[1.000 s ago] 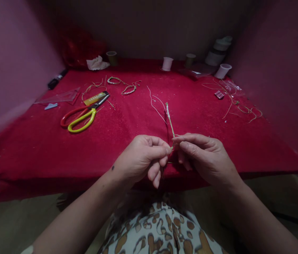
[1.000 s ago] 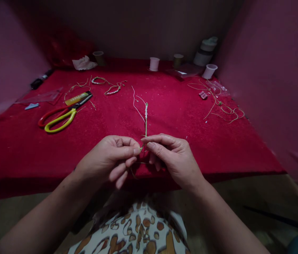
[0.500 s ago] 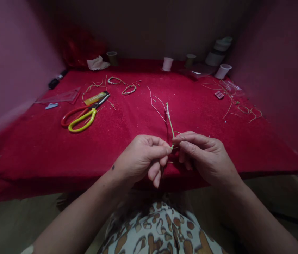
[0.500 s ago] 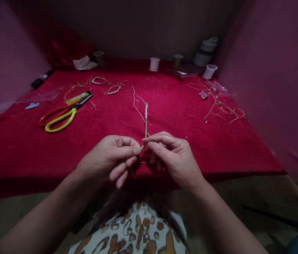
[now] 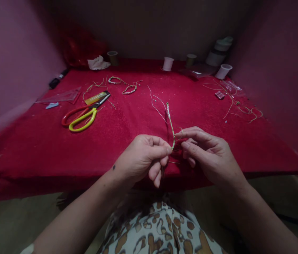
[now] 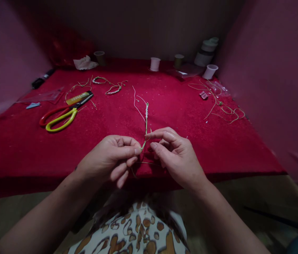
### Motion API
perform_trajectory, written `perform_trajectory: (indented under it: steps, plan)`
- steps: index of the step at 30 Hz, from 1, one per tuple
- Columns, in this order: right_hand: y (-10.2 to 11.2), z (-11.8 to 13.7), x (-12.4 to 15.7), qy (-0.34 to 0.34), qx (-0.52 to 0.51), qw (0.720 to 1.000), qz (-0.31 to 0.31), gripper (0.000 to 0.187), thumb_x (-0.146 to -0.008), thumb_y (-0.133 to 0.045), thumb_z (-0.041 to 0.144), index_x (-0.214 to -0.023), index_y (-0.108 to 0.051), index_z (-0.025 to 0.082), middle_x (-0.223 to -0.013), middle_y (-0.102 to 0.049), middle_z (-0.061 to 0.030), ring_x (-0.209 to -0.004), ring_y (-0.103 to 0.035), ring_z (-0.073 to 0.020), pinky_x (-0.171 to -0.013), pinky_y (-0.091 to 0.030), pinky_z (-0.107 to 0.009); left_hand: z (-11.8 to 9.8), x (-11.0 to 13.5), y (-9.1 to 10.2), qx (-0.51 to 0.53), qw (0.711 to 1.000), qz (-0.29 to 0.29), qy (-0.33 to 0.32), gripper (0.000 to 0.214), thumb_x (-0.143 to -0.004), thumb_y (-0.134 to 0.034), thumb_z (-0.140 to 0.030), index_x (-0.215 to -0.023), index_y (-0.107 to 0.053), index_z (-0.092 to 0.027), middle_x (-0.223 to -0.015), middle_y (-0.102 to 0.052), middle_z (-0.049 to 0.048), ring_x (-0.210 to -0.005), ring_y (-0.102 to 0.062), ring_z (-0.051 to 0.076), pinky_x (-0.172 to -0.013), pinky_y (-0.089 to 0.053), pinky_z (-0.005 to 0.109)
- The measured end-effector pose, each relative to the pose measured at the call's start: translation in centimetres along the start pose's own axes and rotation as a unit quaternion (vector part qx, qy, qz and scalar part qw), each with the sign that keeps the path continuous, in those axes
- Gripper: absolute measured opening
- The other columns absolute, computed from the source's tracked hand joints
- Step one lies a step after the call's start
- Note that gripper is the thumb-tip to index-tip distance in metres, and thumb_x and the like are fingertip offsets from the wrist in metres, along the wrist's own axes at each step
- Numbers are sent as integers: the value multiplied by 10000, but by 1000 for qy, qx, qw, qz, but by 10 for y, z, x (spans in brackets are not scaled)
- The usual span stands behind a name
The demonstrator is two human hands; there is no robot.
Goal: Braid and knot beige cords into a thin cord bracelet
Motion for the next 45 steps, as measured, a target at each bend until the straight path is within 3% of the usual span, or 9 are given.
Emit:
perform_trajectory:
  steps: [2,7,11,18,22,29,45]
  plan:
    - [-1,2,0,15,8,1000,1,134,-818,-589,218,-922,-672,200,-916,-548,-17,-483,-463,-46,-423,-354,-218,0,0,0,-2,1000,-5,-3,159,-765,-570,-239,-648,-539,-135,-438,-542,-34,-267,-485,101,-272,-356,180]
    - [-3,-1,-1,1,-28,1000,10,145,-803,-612,231,-927,-681,205,-827,-547,-7,-481,-455,-52,-401,-328,-209,0,0,-1,-7,1000,-6,-10,160,-764,-567,-231,-642,-536,-133,-448,-548,-31,-260,-475,96,-272,-349,180]
    - [-4,-1,-3,-6,-68,998,13,156,-749,-675,248,-902,-695,225,-901,-587,-15,-450,-431,-36,-379,-323,-196,0,0,0,-3,1000,2,-22,174,-766,-574,-243,-639,-530,-133,-433,-529,-38,-261,-476,97,-271,-349,178]
    - [-3,-1,-6,-7,-40,999,8,70,-749,-679,255,-801,-706,217,-975,-582,-31,-492,-422,-34,-363,-305,-173,0,0,0,-1,1000,-6,-6,134,-757,-583,-246,-691,-551,-135,-455,-547,-37,-259,-472,101,-271,-383,199]
    - [-3,-4,-4,-28,-57,998,25,75,-759,-673,253,-808,-693,200,-901,-604,-23,-467,-427,-27,-365,-298,-172,0,0,0,-7,1000,-3,-7,140,-757,-572,-239,-668,-543,-135,-450,-543,-35,-260,-473,98,-274,-383,194]
    - [-5,-6,-2,-92,-85,990,68,107,-776,-656,267,-838,-673,181,-517,-525,41,-394,-411,-46,-341,-269,-161,0,0,1,-12,1000,3,0,186,-759,-581,-275,-644,-531,-137,-433,-534,-31,-273,-488,102,-278,-366,180]
    - [-6,-2,0,-70,-72,990,99,78,-768,-658,236,-799,-654,165,-561,-544,31,-408,-425,-45,-362,-319,-166,0,0,3,4,1000,8,2,164,-754,-591,-264,-669,-554,-129,-468,-549,-32,-273,-483,92,-275,-381,184]
Point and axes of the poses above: each hand's wrist, its own x-axis away from the middle knuckle, its own y-axis out of the back of the hand, z = x × y, the point moved 3 cm from there along -x, towards the middle knuckle
